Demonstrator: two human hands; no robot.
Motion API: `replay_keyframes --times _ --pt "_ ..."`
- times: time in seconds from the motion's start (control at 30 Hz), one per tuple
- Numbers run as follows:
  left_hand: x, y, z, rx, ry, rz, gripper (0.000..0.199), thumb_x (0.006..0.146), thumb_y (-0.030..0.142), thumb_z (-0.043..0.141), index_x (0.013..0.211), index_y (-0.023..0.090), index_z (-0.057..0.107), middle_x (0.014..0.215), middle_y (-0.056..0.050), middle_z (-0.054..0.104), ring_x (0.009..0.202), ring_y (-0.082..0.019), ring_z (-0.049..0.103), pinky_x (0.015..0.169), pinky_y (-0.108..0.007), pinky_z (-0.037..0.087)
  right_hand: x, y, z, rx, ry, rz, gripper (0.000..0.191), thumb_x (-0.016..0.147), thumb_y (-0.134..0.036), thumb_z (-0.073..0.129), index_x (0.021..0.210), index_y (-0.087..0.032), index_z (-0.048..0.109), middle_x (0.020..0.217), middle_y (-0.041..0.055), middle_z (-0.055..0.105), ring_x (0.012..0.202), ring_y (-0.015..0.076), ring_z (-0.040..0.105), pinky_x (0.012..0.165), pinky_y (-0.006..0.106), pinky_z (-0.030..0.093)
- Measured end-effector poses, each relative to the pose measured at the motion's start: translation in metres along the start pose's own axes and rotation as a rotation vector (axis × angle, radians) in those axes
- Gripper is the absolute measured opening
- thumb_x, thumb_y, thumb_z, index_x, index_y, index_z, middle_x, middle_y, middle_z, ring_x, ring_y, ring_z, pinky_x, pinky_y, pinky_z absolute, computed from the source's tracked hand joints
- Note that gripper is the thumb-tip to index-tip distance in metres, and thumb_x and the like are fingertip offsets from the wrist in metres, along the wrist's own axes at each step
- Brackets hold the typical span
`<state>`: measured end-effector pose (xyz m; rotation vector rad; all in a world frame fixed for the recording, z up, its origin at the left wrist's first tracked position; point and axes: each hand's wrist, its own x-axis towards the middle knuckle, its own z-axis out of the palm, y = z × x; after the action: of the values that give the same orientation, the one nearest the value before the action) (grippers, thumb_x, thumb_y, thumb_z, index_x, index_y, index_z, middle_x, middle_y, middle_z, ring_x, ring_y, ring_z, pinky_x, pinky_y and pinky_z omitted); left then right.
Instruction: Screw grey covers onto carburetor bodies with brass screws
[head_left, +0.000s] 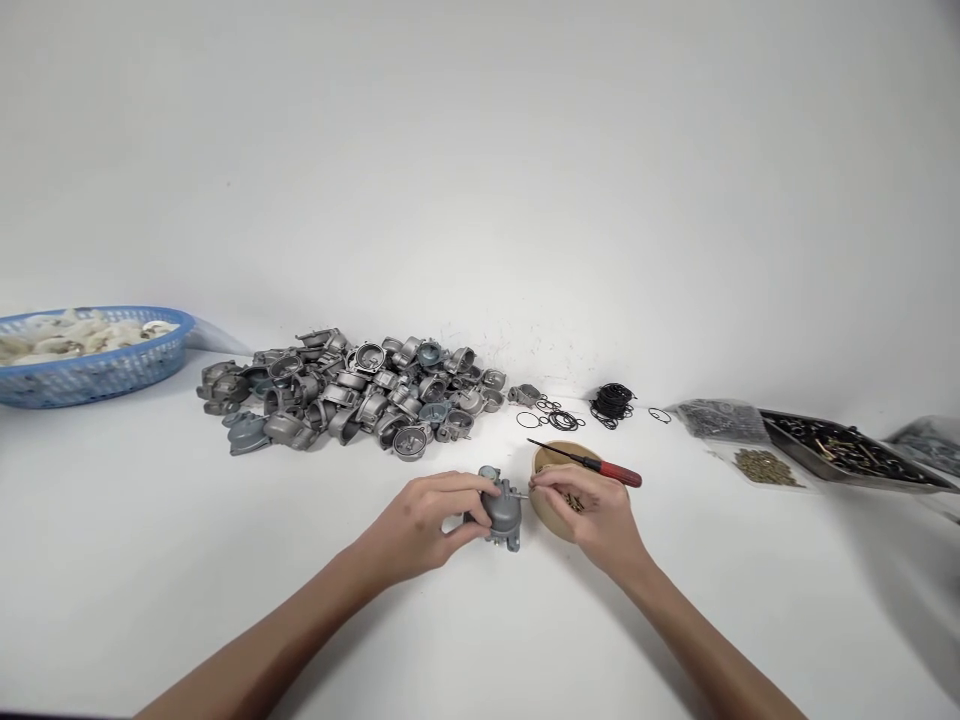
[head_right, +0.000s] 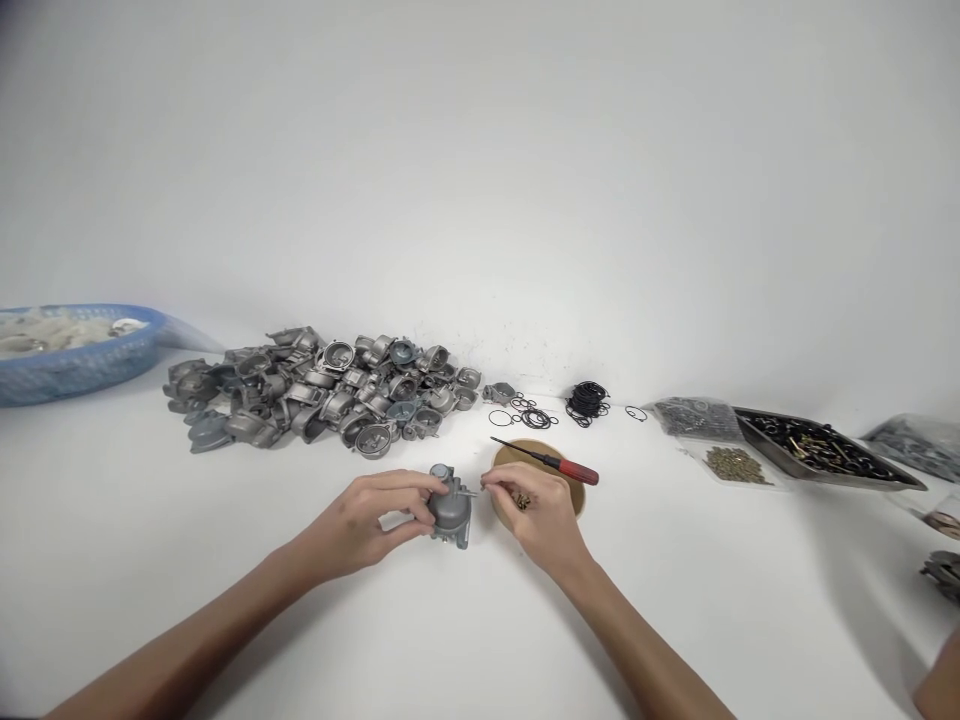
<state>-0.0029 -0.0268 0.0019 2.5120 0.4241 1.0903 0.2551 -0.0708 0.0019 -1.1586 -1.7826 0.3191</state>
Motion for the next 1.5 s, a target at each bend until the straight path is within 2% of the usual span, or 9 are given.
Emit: replay_keyframes --times 0.2,0.37,0.5,0.7,0.9,1.1,1.23,1.37,1.5 --pt "-0.001 -0.011 -0.005 -0.096 -0.008 -0.041 0.012 0.094 0.018 0.063 0.09 0.017 0.074 0.115 -0.013 0.074 0.094 -0.02 0.074 0.078 -0.027 0.06 0.0 -0.007 0.001 0.008 -0.023 -0.029 0.012 0.091 -0.023 0.063 0.092 -0.024 0.075 0.092 0.0066 0.078 0.088 0.0247 0.073 0.077 0.036 0.061" --pt "0.0 -0.013 -0.003 -0.091 0.029 -0.026 0.014 0.094 0.02 0.064 0.088 0.017 0.076 0.093 -0.01 0.076 0.076 -0.016 0.071 0.065 -0.024 0.057 0.001 -0.01 0.003 0.015 -0.076 -0.018 0.011 0.091 -0.026 0.065 0.091 -0.023 0.075 0.087 0.0066 0.077 0.076 0.0225 0.071 0.064 0.032 0.057" --pt "0.0 -0.012 0.0 -0.079 0.066 -0.073 0.014 0.093 0.022 0.066 0.086 0.017 0.077 0.084 -0.007 0.077 0.068 -0.014 0.069 0.058 -0.021 0.053 0.0 -0.01 0.004 -0.005 -0.096 -0.017 0.01 0.091 -0.025 0.064 0.091 -0.022 0.074 0.082 0.0057 0.075 0.069 0.0205 0.067 0.063 0.032 0.054" --pt "-0.001 -0.01 0.001 -0.055 0.1 -0.166 0.009 0.089 0.022 0.07 0.084 0.018 0.076 0.081 -0.004 0.078 0.065 -0.013 0.068 0.058 -0.02 0.054 0.0 -0.009 0.002 -0.026 -0.132 -0.041 0.01 0.092 -0.024 0.063 0.094 -0.022 0.072 0.083 0.0065 0.072 0.07 0.0206 0.065 0.061 0.031 0.052" --pt "-0.003 -0.009 -0.002 -0.083 0.051 -0.207 0.008 0.087 0.017 0.069 0.088 0.019 0.078 0.086 -0.002 0.08 0.072 -0.014 0.073 0.067 -0.021 0.061 0.0 -0.008 0.001 0.001 -0.157 -0.115 0.011 0.093 -0.018 0.061 0.094 -0.023 0.071 0.085 0.0056 0.072 0.073 0.02 0.064 0.06 0.03 0.049" --pt "-0.003 -0.011 -0.002 -0.028 0.09 -0.207 0.011 0.088 0.019 0.068 0.087 0.02 0.079 0.085 -0.002 0.08 0.069 -0.015 0.073 0.064 -0.022 0.06 -0.002 -0.004 0.004 0.01 -0.095 -0.2 0.013 0.091 -0.013 0.062 0.088 -0.023 0.07 0.08 0.0037 0.073 0.072 0.0192 0.066 0.066 0.032 0.053" --pt "-0.003 -0.011 -0.002 -0.02 0.058 -0.245 0.011 0.088 0.018 0.069 0.087 0.022 0.079 0.086 0.0 0.08 0.068 -0.015 0.073 0.066 -0.022 0.059 -0.004 -0.004 0.005 0.01 -0.071 -0.256 0.018 0.089 -0.008 0.061 0.081 -0.022 0.069 0.081 0.0034 0.074 0.073 0.0189 0.069 0.068 0.032 0.056" --pt "-0.002 -0.009 -0.003 -0.037 0.038 -0.284 0.009 0.087 0.019 0.07 0.086 0.023 0.079 0.083 0.002 0.08 0.067 -0.014 0.072 0.068 -0.023 0.06 -0.003 -0.006 0.006 0.003 -0.059 -0.239 0.019 0.087 -0.007 0.061 0.078 -0.022 0.068 0.082 0.0031 0.075 0.072 0.0188 0.071 0.064 0.03 0.057" --pt "-0.002 -0.007 -0.003 -0.057 0.013 -0.322 0.008 0.087 0.021 0.07 0.085 0.023 0.078 0.081 0.002 0.079 0.067 -0.014 0.072 0.07 -0.023 0.061 -0.001 -0.006 0.005 0.007 -0.073 -0.231 0.019 0.086 -0.006 0.061 0.078 -0.022 0.069 0.086 0.0033 0.077 0.076 0.0189 0.073 0.068 0.029 0.058"
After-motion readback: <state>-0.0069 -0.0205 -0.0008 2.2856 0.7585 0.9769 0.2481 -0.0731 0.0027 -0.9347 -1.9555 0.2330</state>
